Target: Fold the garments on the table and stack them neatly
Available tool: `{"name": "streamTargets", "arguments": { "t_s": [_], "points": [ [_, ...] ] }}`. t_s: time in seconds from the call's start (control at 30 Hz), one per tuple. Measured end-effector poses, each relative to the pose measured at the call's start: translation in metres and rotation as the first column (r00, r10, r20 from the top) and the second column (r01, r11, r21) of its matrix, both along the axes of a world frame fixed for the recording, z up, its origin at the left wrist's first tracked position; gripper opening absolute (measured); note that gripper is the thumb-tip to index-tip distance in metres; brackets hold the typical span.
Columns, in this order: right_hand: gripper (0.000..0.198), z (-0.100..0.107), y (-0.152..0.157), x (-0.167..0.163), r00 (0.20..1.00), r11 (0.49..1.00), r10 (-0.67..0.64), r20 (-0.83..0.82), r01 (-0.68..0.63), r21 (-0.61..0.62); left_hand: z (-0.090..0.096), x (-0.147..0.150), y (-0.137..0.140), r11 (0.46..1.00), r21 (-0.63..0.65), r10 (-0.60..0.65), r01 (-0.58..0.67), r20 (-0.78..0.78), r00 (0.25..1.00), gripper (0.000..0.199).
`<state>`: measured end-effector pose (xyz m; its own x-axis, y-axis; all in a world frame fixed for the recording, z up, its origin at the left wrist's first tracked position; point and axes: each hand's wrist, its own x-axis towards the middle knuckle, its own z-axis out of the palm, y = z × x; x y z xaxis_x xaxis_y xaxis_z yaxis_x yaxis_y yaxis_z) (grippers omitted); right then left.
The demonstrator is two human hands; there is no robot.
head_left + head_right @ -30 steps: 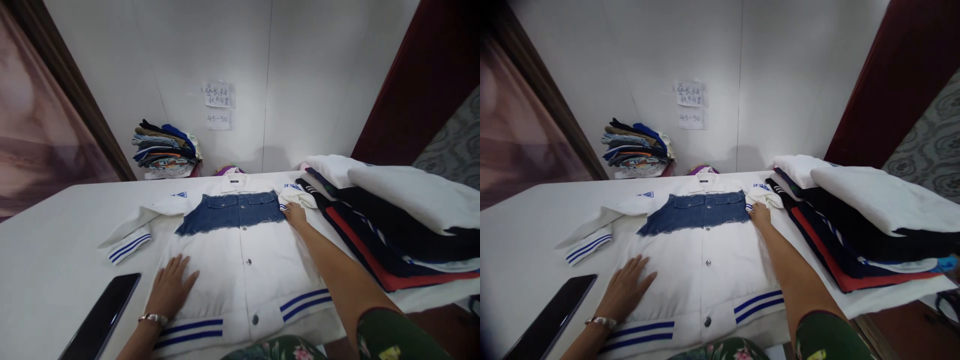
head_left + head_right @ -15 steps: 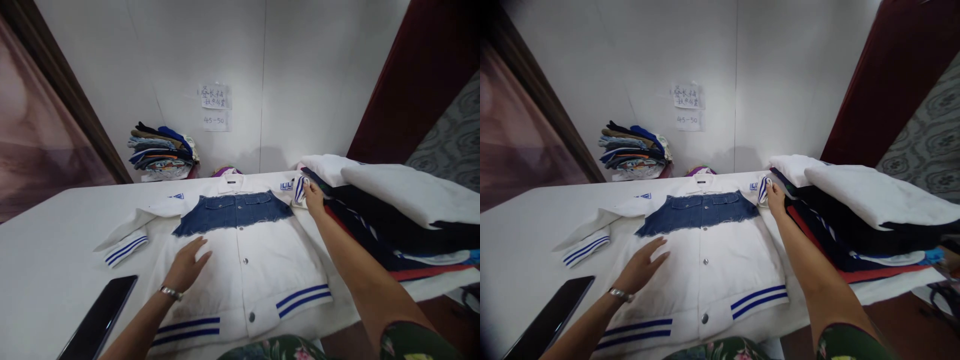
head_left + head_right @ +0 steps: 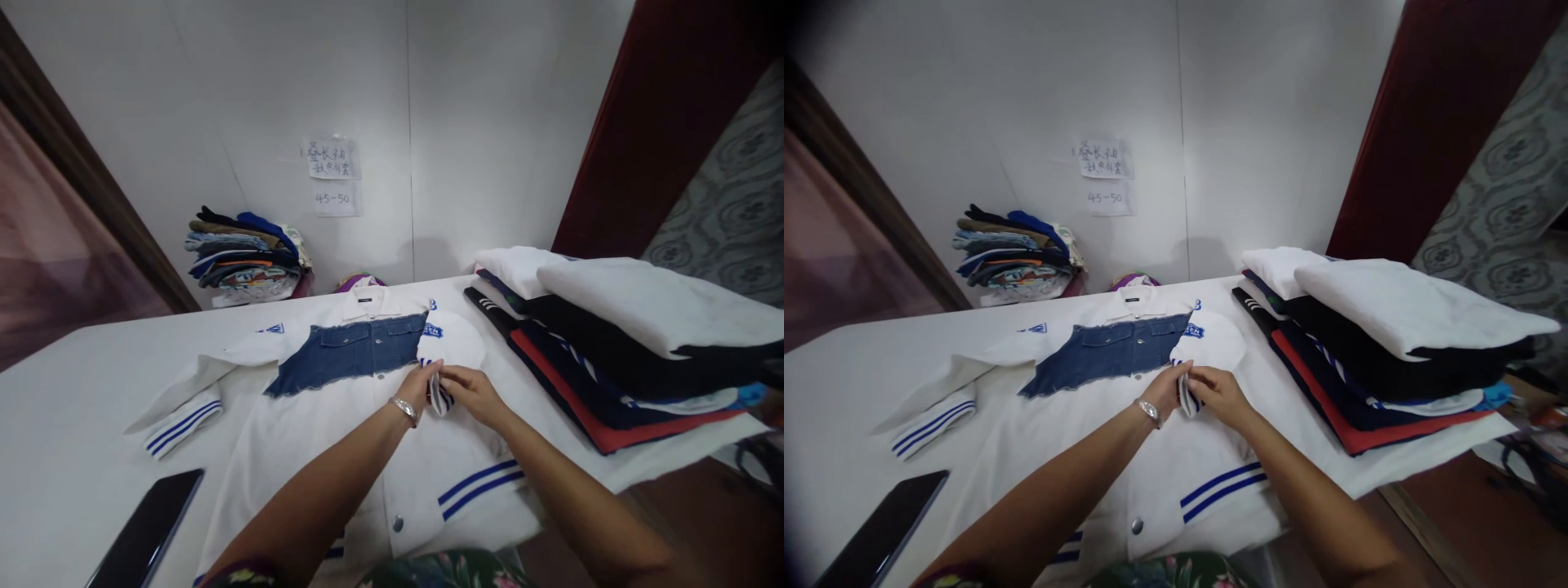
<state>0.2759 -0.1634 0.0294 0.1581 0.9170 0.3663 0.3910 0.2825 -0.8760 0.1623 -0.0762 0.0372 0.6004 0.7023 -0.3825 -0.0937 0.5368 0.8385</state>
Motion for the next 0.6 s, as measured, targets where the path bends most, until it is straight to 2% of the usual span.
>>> {"name": "streamTargets", "arguments": {
  "t_s": [0.03,0.1,0.17,0.23,0.3,0.4,0.5,0.6],
  "points": [
    [0.03,-0.006,-0.01,0.004,0.999,0.999,-0.032,-0.032,0.032,0.001,-0.003,0.002,0.003,0.998,0.014,0.059,-0.059,0.002,0.998,0.034],
    [0.031,-0.021,-0.033,0.018,0.982,0.983,-0.181,-0.056,0.181,-0.005,-0.003,0.004,0.013,0.99,0.037,0.137,-0.137,0.003,0.991,0.026],
    [0.036,-0.039,-0.057,0.033,0.929,0.928,-0.368,-0.037,0.365,-0.072,0.005,0.006,0.027,0.981,0.062,0.182,-0.182,0.013,0.983,0.023],
    [0.043,-0.059,-0.079,0.046,0.869,0.853,-0.495,-0.012,0.484,-0.194,0.021,0.01,0.044,0.972,0.096,0.211,-0.214,0.043,0.977,0.022],
    [0.048,-0.074,-0.096,0.052,0.844,0.806,-0.537,-0.007,0.511,-0.299,0.043,0.019,0.063,0.96,0.142,0.23,-0.24,0.082,0.97,0.018],
    [0.053,-0.082,-0.109,0.05,0.848,0.802,-0.527,-0.058,0.474,-0.364,0.08,0.037,0.092,0.934,0.214,0.262,-0.285,0.13,0.956,0.01],
    [0.06,-0.076,-0.109,0.041,0.851,0.815,-0.507,-0.136,0.423,-0.396,0.117,0.052,0.123,0.907,0.275,0.284,-0.319,0.16,0.946,0.011],
    [0.063,-0.066,-0.104,0.03,0.853,0.823,-0.503,-0.14,0.424,-0.378,0.149,0.056,0.152,0.843,0.395,0.321,-0.366,0.179,0.93,0.015]
  ]
}}
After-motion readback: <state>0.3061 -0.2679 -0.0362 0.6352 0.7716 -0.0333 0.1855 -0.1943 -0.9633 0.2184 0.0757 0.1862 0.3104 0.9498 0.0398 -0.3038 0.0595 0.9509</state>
